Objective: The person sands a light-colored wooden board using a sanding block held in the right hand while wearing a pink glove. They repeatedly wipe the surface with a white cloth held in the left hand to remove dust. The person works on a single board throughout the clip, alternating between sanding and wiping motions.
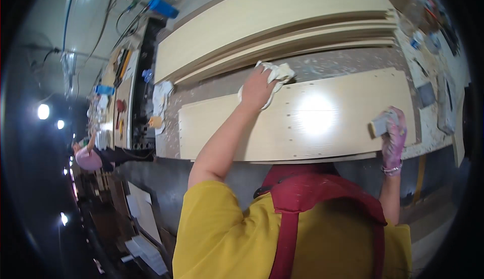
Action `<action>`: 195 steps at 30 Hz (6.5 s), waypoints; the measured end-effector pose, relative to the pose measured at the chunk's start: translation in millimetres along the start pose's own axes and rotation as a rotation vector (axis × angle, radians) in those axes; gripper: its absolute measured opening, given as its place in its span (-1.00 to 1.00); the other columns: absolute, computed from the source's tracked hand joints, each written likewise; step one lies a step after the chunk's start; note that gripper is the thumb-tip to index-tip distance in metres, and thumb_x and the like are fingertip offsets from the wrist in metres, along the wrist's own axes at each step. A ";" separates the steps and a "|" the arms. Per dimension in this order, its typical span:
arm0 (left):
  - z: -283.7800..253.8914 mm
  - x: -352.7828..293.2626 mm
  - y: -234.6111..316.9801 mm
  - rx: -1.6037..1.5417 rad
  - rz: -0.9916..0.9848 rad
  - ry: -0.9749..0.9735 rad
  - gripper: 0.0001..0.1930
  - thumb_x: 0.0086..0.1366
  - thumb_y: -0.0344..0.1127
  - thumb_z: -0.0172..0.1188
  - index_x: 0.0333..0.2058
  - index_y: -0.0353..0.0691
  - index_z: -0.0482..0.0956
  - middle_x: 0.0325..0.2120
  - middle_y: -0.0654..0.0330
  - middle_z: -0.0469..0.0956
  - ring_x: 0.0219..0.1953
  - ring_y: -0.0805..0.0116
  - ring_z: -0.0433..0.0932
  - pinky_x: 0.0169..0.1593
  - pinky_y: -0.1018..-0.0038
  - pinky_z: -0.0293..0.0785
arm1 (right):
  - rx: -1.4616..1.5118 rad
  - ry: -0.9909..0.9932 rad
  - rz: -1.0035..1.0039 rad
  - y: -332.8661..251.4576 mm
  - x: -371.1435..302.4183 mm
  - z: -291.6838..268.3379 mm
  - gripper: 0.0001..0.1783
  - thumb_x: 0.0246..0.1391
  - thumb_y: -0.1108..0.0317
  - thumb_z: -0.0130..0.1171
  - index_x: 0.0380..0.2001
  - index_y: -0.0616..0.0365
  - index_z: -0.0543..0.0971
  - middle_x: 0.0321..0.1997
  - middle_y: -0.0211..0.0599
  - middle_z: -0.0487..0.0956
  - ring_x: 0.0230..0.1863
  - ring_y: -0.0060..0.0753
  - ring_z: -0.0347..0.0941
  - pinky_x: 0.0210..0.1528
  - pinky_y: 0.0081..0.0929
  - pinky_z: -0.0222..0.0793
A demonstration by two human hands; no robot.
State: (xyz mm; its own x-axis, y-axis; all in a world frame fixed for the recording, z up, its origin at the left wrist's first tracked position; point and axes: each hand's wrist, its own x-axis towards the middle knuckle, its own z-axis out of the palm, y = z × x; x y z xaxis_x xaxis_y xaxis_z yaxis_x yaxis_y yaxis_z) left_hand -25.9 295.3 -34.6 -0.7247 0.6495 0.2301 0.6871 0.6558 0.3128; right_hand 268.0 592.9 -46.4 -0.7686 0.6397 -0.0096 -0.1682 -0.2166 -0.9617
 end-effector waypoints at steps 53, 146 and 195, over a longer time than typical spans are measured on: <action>-137.7 -317.0 -198.5 -0.305 -0.873 0.282 -0.63 0.30 -0.22 0.07 -0.01 -0.33 0.41 -0.19 -0.16 0.50 -0.12 -0.01 0.51 -0.02 0.29 0.36 | -0.107 0.411 -0.078 41.1 41.0 -69.0 -0.44 0.24 0.19 0.02 0.24 0.14 0.20 0.17 -0.22 0.36 0.11 -0.27 0.38 0.02 -0.36 0.42; 60.9 -2.7 320.6 -0.123 0.731 -0.553 -0.23 0.08 -0.08 0.31 0.24 -0.13 0.20 0.21 -0.30 0.11 0.26 -0.26 0.11 0.21 0.06 0.19 | 0.675 0.386 0.155 -69.2 -77.4 -187.8 -0.56 0.23 0.04 -0.08 -0.13 0.24 0.44 -0.28 -0.17 0.49 -0.39 -0.26 0.40 -0.36 -0.37 0.33; -40.3 21.1 2.0 -0.220 0.029 -0.536 -0.62 0.03 -0.23 0.38 -0.19 -0.25 0.55 -0.32 -0.07 0.59 -0.22 -0.10 0.55 -0.18 0.22 0.45 | 0.589 0.367 -0.090 -31.5 56.6 -87.3 -0.63 0.13 0.18 0.06 -0.01 0.05 0.42 -0.05 -0.23 0.52 0.00 -0.23 0.45 0.06 -0.20 0.35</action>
State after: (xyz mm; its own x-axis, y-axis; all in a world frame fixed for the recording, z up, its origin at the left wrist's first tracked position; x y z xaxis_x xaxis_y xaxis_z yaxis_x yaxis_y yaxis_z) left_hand -41.9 294.8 8.0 -0.5387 0.8076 -0.2399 0.6376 0.5770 0.5105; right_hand 283.6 700.3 -40.5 -0.4951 0.8592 -0.1289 -0.6079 -0.4485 -0.6552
